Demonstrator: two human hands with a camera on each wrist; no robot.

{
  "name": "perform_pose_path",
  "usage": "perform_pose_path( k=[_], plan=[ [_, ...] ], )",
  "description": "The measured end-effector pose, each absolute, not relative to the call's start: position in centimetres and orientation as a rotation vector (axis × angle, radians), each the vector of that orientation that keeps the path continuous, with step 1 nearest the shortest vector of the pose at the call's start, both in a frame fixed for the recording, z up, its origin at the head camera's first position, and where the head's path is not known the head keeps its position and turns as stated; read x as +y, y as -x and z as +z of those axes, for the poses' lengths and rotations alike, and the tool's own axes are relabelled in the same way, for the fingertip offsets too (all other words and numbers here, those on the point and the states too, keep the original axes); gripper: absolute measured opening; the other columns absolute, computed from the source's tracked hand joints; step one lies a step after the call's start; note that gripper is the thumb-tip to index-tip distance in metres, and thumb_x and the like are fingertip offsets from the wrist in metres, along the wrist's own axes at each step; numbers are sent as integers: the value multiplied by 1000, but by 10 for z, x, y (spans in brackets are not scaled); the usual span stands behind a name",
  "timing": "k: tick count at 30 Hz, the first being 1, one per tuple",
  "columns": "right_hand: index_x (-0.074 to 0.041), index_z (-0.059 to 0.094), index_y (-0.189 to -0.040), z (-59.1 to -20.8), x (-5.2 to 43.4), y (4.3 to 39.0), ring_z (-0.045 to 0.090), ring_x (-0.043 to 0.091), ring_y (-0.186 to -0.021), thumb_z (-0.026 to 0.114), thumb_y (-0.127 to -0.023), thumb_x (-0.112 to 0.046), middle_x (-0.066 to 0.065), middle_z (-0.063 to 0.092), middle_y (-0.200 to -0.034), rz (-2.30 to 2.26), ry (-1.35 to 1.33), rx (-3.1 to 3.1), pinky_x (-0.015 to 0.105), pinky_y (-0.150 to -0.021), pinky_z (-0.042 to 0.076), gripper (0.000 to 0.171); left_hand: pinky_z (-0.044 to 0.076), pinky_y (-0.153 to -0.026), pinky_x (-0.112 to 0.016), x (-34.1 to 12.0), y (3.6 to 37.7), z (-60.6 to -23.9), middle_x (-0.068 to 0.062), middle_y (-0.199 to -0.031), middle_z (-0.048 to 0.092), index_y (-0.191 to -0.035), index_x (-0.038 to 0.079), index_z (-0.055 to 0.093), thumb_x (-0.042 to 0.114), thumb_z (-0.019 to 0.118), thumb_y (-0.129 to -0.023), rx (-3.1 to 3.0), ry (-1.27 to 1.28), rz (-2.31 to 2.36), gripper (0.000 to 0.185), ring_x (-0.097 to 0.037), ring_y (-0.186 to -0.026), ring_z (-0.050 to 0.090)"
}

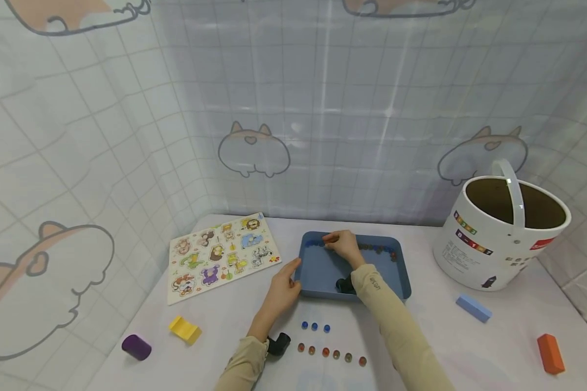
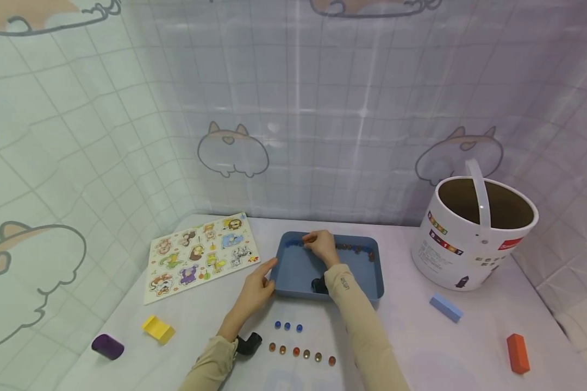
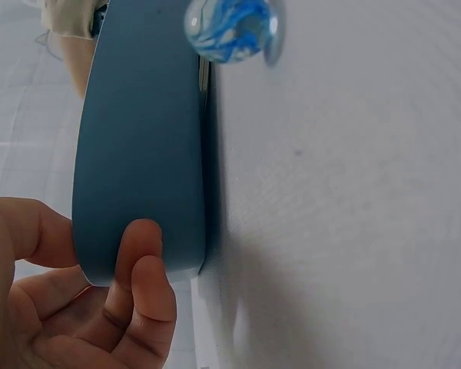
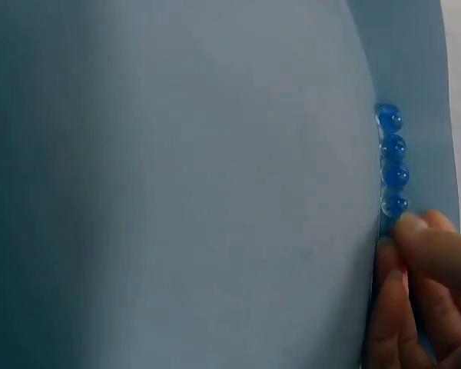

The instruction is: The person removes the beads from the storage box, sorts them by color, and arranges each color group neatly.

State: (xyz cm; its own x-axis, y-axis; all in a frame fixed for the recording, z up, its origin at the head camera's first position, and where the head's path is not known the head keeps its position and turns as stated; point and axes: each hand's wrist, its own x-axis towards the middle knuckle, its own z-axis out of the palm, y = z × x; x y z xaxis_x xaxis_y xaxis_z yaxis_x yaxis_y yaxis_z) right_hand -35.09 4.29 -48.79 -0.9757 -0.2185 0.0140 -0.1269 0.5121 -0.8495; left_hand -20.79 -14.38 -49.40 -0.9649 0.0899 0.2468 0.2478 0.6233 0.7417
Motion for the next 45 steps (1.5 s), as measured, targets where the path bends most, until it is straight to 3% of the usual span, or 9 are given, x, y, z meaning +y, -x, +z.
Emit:
perform_pose_path(
  k=[11,18,25,30,37,42,45],
  plan=[
    [-5,73,-108,-486,50,345,68,16,-75,71,-85,-11,13,74,-100,-1437,180,2609,28,-65,55,23,36,-47,-17,-144,209,-496,-19,-146,48,-140,-3,46,-3,53,-82,-2654,277,-1264,59,0,-48,35],
    [-5,73,-107,-488,58,344,63,9,-56,71,-85,-10,13,74,-94,-1520,90,2544,24,-55,51,23,38,-48,-18,-143,209,-496,-19,-146,47,-141,-3,46,-3,53,-83,-2651,280,-1274,58,0,-49,36],
    [-8,73,-111,-486,66,345,58,7,-56,72,-85,-17,9,74,-90,-1445,106,2531,23,-57,45,28,38,-47,-18,-142,207,-496,-20,-146,47,-141,-3,46,-3,53,-83,-2650,284,-1279,58,-1,-48,37],
    [-8,70,-115,-474,71,344,61,13,-63,69,-88,-18,10,74,-98,-1460,190,2445,25,-58,46,29,39,-47,-19,-143,206,-495,-19,-147,47,-141,-3,46,-3,53,-83,-2653,276,-1281,59,0,-49,37],
    [-10,67,-122,-447,86,326,63,35,-84,68,-90,-25,11,69,-116,-1530,300,2377,39,-72,51,36,40,-48,-18,-144,207,-498,-18,-147,47,-141,-3,46,-4,53,-82,-2653,269,-1274,59,0,-49,39],
    [-10,67,-120,-435,104,301,61,38,-79,67,-90,-25,11,70,-114,-1573,387,2376,38,-64,49,33,40,-49,-18,-143,207,-496,-18,-147,47,-141,-3,46,-5,53,-82,-2648,273,-1277,59,-1,-50,40],
    [-10,68,-119,-433,115,282,60,33,-71,67,-90,-25,13,71,-112,-1583,463,2385,35,-57,47,32,40,-49,-19,-142,207,-496,-19,-146,47,-140,-3,46,-5,53,-82,-2644,276,-1280,59,0,-50,39]
  ],
)
